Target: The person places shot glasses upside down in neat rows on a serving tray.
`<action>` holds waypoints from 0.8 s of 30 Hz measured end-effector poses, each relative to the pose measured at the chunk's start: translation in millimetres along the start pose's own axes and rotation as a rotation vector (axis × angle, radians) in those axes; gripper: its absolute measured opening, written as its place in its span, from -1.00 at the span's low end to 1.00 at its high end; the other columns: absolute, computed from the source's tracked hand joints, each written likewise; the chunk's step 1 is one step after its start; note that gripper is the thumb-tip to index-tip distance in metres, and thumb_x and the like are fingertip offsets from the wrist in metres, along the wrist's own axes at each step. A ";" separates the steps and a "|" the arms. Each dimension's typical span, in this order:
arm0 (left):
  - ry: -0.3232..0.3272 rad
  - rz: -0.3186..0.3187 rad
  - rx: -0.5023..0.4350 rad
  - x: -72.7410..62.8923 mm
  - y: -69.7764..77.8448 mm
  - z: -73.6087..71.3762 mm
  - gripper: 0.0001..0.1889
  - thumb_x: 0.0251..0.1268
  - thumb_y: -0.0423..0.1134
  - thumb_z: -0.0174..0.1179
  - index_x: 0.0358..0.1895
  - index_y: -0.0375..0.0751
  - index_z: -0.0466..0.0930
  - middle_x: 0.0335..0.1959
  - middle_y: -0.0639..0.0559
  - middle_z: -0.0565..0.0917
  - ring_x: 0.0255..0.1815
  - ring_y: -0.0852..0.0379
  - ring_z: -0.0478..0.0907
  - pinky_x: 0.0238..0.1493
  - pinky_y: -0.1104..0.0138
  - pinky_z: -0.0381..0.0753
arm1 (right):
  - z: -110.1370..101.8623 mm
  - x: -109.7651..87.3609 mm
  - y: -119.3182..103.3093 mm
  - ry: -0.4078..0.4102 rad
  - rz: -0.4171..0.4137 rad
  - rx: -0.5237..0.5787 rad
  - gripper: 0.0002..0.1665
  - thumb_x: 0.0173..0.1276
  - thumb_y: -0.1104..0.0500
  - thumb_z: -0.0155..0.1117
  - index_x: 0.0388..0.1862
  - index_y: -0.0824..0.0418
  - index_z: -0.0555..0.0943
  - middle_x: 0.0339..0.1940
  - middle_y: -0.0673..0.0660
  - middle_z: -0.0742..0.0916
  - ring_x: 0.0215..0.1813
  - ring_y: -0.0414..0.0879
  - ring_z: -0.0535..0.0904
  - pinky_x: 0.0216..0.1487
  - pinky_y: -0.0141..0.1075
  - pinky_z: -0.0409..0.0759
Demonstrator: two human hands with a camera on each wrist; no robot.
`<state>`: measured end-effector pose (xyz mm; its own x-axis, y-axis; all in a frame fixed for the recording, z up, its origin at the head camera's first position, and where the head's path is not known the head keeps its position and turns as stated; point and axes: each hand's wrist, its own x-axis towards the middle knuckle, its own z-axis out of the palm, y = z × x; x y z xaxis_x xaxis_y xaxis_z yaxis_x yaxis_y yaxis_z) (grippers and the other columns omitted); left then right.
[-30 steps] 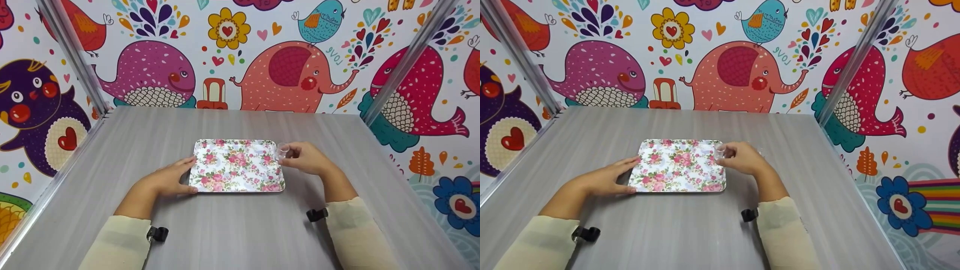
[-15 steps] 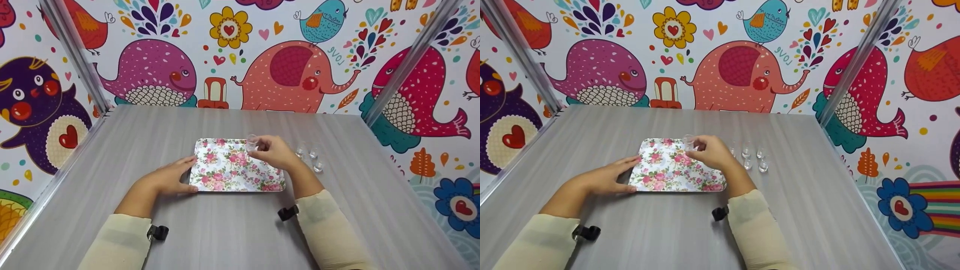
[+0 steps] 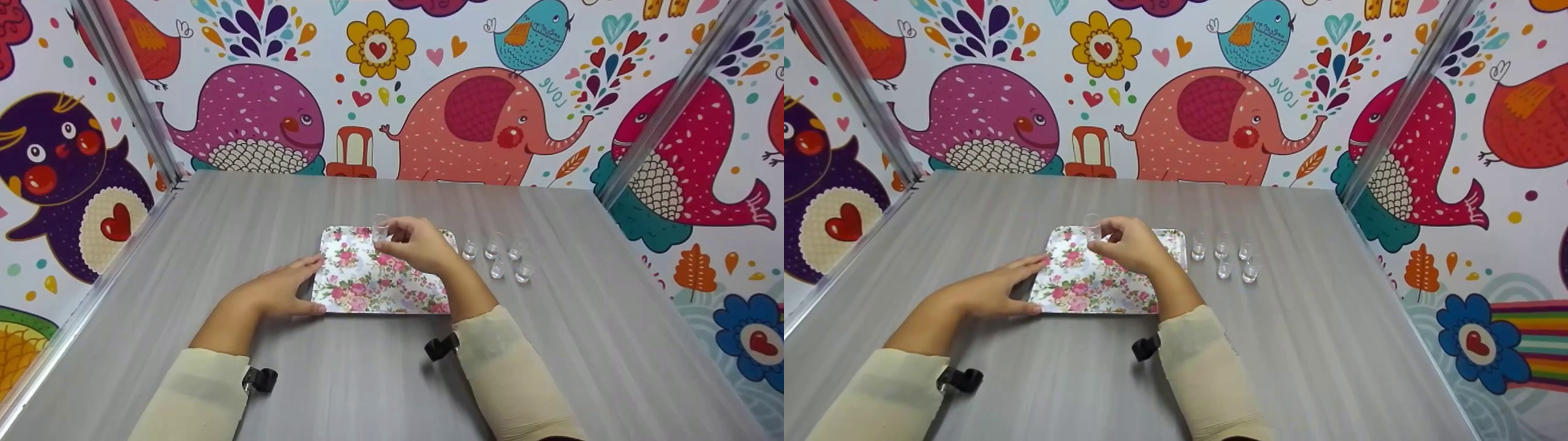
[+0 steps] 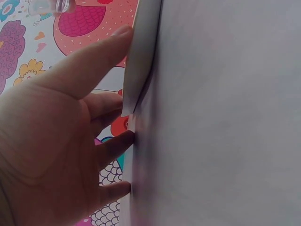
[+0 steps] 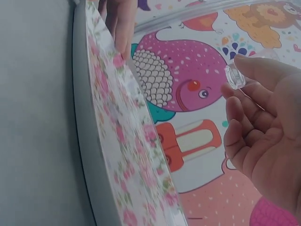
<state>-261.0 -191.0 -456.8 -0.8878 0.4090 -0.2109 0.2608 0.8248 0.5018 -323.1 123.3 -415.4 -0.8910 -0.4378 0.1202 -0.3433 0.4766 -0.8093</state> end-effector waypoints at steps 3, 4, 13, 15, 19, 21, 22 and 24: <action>0.003 0.000 0.004 0.0 -0.1 0.4 0.15 0.25 0.29 0.47 0.77 -0.05 0.05 0.82 0.03 0.04 0.78 -0.34 0.03 0.69 -0.35 0.09 | 6.4 2.3 -4.3 -0.004 0.011 0.011 -0.68 0.43 0.00 0.53 0.09 0.04 0.78 -0.24 0.05 0.83 -0.21 -0.12 0.69 -0.16 -0.29 0.71; 0.004 0.001 0.003 0.0 0.0 0.3 0.15 0.25 0.28 0.47 0.77 -0.06 0.05 0.82 0.02 0.04 0.78 -0.34 0.04 0.69 -0.35 0.10 | 8.7 3.1 -5.3 -0.003 0.013 0.018 -0.67 0.43 0.00 0.52 0.10 0.04 0.78 -0.21 0.05 0.84 -0.18 -0.12 0.72 -0.12 -0.28 0.74; 0.005 0.007 -0.009 0.7 0.2 0.7 0.14 0.26 0.25 0.48 0.76 -0.10 0.06 0.81 -0.02 0.05 0.78 -0.33 0.05 0.70 -0.32 0.10 | 25.2 5.8 -7.4 -0.015 0.032 0.147 -0.65 0.48 0.01 0.49 0.18 0.02 0.77 -0.12 0.05 0.83 -0.02 0.04 0.78 0.06 -0.14 0.81; 0.004 0.009 -0.011 0.7 -0.1 0.8 0.14 0.27 0.25 0.47 0.76 -0.10 0.05 0.81 -0.02 0.05 0.78 -0.33 0.05 0.71 -0.30 0.10 | 27.9 5.9 -6.4 -0.007 0.034 0.151 -0.66 0.47 0.00 0.49 0.18 0.00 0.77 -0.10 0.05 0.82 -0.03 -0.04 0.75 0.03 -0.17 0.81; 0.006 0.017 -0.005 1.3 -0.5 1.3 0.14 0.28 0.26 0.46 0.76 -0.11 0.04 0.82 -0.04 0.05 0.78 -0.33 0.05 0.71 -0.28 0.10 | 34.5 5.6 -5.6 0.007 0.029 0.122 -0.63 0.45 -0.03 0.52 0.18 0.00 0.77 -0.09 0.06 0.77 -0.05 -0.07 0.67 -0.10 -0.32 0.73; 0.007 0.016 0.000 1.4 -0.1 1.5 0.13 0.28 0.26 0.46 0.76 -0.11 0.04 0.82 -0.04 0.04 0.78 -0.33 0.05 0.71 -0.28 0.10 | 38.8 5.6 -5.0 0.003 0.026 0.103 -0.65 0.44 -0.02 0.52 0.15 0.01 0.78 -0.10 0.07 0.75 -0.06 -0.07 0.65 -0.13 -0.32 0.69; 0.006 0.014 0.003 1.3 0.2 1.5 0.13 0.28 0.26 0.46 0.77 -0.11 0.04 0.82 -0.03 0.04 0.78 -0.33 0.05 0.72 -0.28 0.10 | 40.8 5.4 -4.7 -0.001 0.028 0.096 -0.66 0.44 -0.01 0.52 0.14 0.00 0.78 -0.11 0.07 0.74 -0.06 -0.07 0.64 -0.13 -0.32 0.68; 0.004 0.007 0.005 0.7 1.1 1.4 0.13 0.29 0.26 0.45 0.77 -0.09 0.04 0.82 -0.01 0.03 0.79 -0.31 0.04 0.72 -0.28 0.09 | 44.6 5.3 -3.9 -0.004 0.032 0.087 -0.68 0.44 0.00 0.53 0.12 -0.02 0.78 -0.11 0.05 0.73 -0.07 -0.09 0.63 -0.13 -0.32 0.68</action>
<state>-260.8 -189.3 -457.5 -0.8875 0.4130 -0.2045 0.2686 0.8241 0.4987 -313.2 85.0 -437.2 -0.9000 -0.4263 0.0912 -0.2872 0.4224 -0.8597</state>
